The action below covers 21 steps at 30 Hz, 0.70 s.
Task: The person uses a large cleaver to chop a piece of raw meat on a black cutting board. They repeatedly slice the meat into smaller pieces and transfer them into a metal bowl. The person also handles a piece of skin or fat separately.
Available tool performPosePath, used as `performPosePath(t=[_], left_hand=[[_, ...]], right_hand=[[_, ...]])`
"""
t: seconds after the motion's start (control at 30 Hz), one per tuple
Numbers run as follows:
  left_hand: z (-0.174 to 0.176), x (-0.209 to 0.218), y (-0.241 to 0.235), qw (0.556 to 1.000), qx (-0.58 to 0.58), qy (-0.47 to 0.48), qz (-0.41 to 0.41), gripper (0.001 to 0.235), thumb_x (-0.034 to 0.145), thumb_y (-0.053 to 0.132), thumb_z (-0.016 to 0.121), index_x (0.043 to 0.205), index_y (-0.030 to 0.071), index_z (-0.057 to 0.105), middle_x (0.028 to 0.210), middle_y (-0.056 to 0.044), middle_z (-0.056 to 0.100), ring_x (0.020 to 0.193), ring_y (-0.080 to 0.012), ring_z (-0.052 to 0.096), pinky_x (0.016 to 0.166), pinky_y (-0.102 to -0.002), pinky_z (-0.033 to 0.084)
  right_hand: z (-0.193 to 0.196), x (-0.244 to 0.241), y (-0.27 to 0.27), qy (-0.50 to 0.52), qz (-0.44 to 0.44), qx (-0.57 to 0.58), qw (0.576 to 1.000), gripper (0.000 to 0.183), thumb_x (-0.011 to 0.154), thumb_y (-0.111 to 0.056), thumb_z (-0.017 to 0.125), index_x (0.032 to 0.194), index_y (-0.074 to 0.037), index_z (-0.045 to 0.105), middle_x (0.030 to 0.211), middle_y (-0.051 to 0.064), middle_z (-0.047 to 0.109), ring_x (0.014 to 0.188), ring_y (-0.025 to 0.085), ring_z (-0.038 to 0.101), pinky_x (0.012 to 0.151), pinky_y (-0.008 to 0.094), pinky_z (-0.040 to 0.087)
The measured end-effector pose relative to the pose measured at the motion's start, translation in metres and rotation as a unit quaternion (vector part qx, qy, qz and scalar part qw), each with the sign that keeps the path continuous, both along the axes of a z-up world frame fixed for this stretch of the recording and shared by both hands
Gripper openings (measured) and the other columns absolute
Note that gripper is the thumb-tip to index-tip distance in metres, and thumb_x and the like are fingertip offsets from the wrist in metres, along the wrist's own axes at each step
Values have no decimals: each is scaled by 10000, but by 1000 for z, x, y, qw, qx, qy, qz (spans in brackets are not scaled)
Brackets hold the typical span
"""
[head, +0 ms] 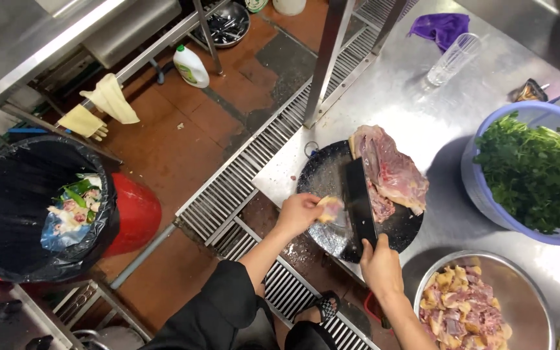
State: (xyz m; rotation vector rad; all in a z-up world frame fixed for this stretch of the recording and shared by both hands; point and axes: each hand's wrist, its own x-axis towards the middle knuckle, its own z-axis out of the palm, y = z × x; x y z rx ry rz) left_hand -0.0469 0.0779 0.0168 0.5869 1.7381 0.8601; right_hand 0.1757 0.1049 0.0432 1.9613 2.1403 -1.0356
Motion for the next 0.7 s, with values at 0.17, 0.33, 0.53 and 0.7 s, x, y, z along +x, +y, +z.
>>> performPosePath(t=[0.17, 0.33, 0.53, 0.7], left_hand=[[-30, -14, -29, 986, -12, 155, 59, 405, 906, 243, 716, 1271, 88, 635, 821, -47, 724, 717, -197, 694, 682, -375, 581], [-32, 13, -51, 977, 41, 140, 158, 93, 879, 74, 714, 962, 81, 673, 862, -50, 672, 723, -165, 618, 661, -317, 516], [-90, 39, -18, 912, 225, 343, 20, 436, 718, 104, 785, 1125, 49, 639, 1209, -191, 594, 1016, -441, 670, 878, -480, 579], [-34, 1, -5, 970, 119, 210, -40, 52, 923, 149, 721, 908, 105, 746, 1041, -98, 708, 1014, -253, 673, 991, -425, 525]], right_hand=[[54, -38, -15, 91, 3, 97, 991, 279, 1051, -314, 513, 1075, -40, 467, 647, 253, 659, 536, 473, 602, 518, 535, 394], [-28, -54, -18, 80, 10, 63, 995, 308, 1060, -291, 457, 1216, -29, 411, 782, 324, 719, 605, 511, 705, 554, 620, 517], [-81, -52, -19, -98, 155, 139, 973, 488, 1047, -267, 467, 1360, 107, 449, 826, 293, 741, 829, 456, 768, 716, 543, 630], [-60, -27, -45, 1, 93, 42, 995, 155, 1060, -175, 439, 996, -33, 432, 681, 239, 704, 604, 489, 684, 530, 579, 507]])
